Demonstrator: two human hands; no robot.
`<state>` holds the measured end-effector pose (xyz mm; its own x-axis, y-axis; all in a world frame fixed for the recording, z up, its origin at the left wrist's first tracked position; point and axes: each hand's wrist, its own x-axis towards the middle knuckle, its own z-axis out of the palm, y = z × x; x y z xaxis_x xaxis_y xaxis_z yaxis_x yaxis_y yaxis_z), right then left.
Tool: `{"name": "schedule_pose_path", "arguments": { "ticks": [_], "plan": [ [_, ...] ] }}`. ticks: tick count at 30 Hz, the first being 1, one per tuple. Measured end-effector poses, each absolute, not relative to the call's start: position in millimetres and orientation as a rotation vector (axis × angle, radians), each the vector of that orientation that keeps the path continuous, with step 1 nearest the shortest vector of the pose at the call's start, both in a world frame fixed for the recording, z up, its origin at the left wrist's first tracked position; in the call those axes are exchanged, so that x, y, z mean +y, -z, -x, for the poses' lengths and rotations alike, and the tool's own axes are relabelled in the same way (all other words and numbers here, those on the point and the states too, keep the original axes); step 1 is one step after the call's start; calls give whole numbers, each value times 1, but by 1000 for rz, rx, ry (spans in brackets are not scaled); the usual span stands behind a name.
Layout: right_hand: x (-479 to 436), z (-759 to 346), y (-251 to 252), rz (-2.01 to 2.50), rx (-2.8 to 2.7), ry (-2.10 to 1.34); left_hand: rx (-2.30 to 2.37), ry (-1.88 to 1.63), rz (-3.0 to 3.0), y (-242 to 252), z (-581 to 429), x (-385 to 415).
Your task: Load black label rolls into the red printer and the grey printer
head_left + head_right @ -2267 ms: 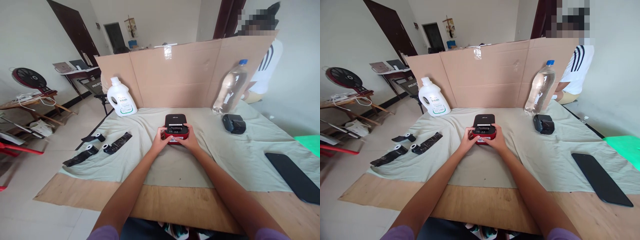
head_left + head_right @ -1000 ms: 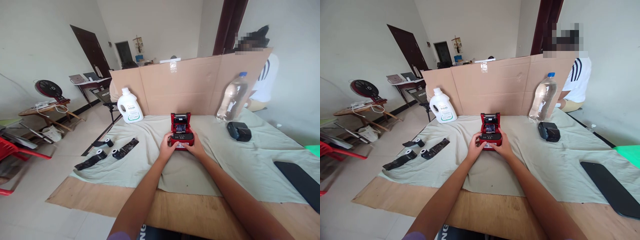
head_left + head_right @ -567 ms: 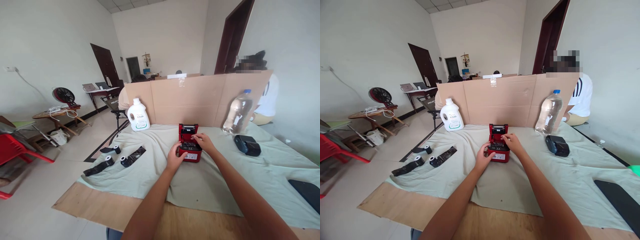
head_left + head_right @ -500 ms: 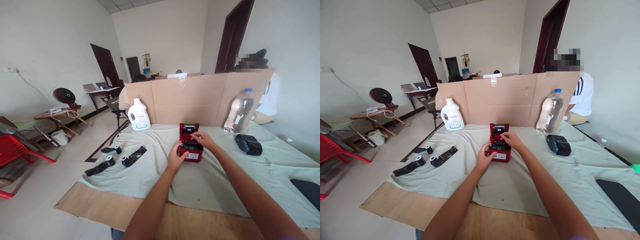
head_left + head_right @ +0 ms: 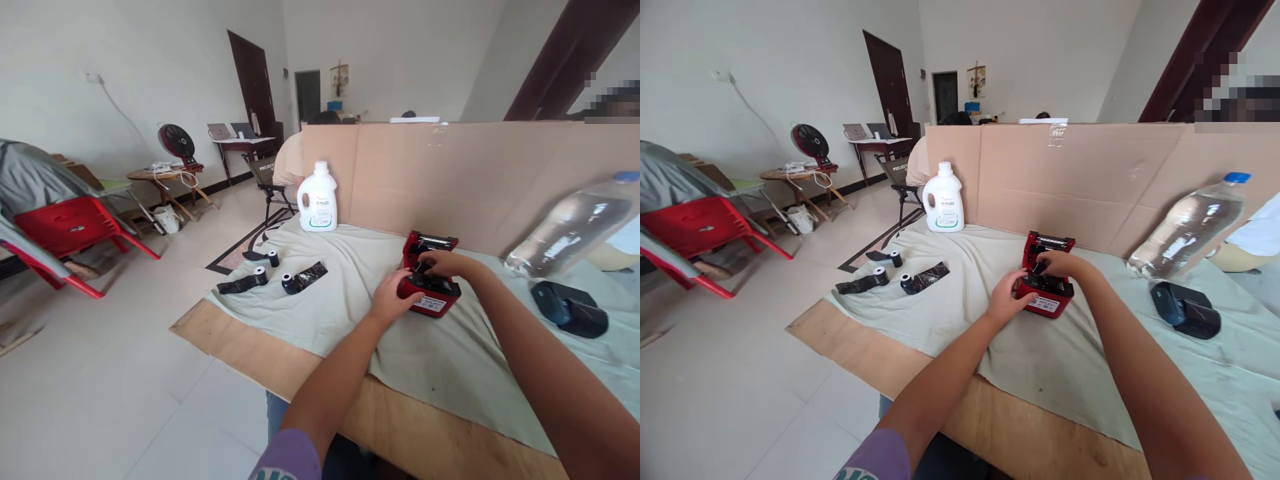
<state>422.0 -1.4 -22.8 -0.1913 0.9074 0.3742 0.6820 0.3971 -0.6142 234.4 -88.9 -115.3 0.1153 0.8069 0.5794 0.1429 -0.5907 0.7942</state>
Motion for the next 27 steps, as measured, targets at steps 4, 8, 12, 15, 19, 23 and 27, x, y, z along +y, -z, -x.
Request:
{"name": "schedule_pose_path", "arguments": {
  "ticks": [4,8,12,15,19,23,27],
  "plan": [
    [-36,-407,-17,1371,-1928,-704,923,-1524,-1836,113,-233,-89],
    [-40,-311,-24,1099,-1801,-821,946,-1500,-1837,114,-236,-86],
    [-4,-182,13,1052,-1863,-618,912,-1510,-1815,118,-242,-82],
    [21,-112,48,1222,-1979,-409,905,-1566,-1880,121,-241,-79],
    [40,-72,81,1442,-2217,-256,945,-1496,-1918,119,-233,-77],
    [47,-72,85,1439,-2306,-196,912,-1444,-1927,116,-229,-77],
    [23,-78,61,1141,-2286,-199,956,-1558,-1923,115,-234,-83]
  ]
}}
